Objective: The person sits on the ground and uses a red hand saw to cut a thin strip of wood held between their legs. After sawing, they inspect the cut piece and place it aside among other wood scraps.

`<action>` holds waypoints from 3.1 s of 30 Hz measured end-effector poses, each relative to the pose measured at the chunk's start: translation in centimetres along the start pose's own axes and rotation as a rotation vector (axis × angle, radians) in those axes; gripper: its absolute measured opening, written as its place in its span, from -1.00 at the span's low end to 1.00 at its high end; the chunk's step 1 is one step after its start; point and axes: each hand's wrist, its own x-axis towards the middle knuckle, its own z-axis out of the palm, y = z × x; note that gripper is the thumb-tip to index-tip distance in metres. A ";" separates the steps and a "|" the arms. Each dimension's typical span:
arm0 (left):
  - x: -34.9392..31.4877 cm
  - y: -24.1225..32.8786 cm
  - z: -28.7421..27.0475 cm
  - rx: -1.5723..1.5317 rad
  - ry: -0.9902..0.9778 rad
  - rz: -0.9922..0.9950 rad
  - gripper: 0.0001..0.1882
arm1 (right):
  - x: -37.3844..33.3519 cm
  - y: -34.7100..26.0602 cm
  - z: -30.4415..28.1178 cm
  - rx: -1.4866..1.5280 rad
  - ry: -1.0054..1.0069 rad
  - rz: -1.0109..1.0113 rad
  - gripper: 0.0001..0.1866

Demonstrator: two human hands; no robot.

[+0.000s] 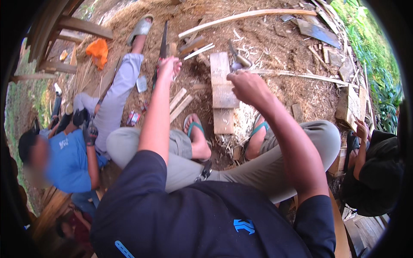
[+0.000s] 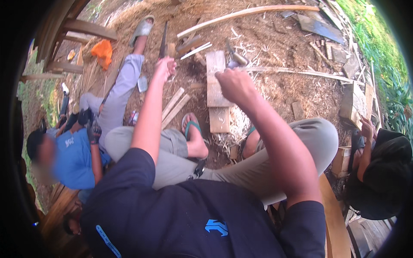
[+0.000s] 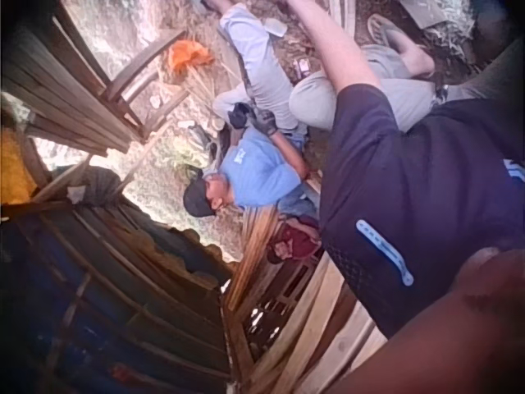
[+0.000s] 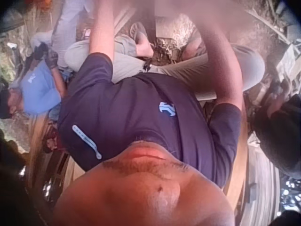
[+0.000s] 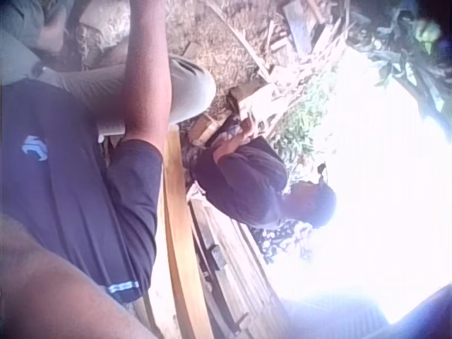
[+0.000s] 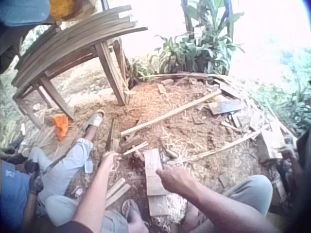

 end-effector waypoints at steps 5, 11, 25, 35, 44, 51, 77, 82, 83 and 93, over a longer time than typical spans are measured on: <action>-5.9 9.6 -3.6 0.796 -0.360 0.269 -0.56 | -0.7 0.2 1.2 -0.030 -0.260 -0.016 -0.53; -9.2 14.2 -13.4 0.845 0.000 0.276 -0.57 | -0.9 -0.7 0.8 -0.029 -0.191 -0.050 -0.57; -10.6 3.7 -3.6 1.139 -0.581 0.241 -0.61 | -0.6 2.0 2.6 -0.028 -0.055 -0.072 -0.73; -14.4 0.3 2.4 1.209 -0.817 0.224 -0.44 | -0.1 3.3 5.0 -0.069 -0.070 0.013 -0.50; -17.7 4.7 1.2 0.994 -0.612 0.307 -0.47 | 2.8 0.8 13.6 -0.450 -0.230 0.001 0.48; -23.7 -0.5 1.0 0.661 -0.501 0.125 -0.47 | 1.4 -0.1 16.6 -0.434 0.139 0.023 0.40; -27.8 7.0 1.3 0.200 -0.175 0.579 -0.68 | -6.8 -12.6 26.7 0.274 0.278 1.035 0.54; -30.0 8.6 0.5 0.121 -0.150 0.631 -0.70 | -10.1 -14.6 29.1 0.225 0.237 1.103 0.52; -30.5 9.1 0.0 0.110 -0.143 0.651 -0.70 | -10.5 -14.8 28.9 0.219 0.222 1.108 0.51; -30.3 17.0 -11.3 -0.073 -0.073 0.785 -0.74 | -10.8 -4.6 15.0 0.514 0.389 0.644 -0.34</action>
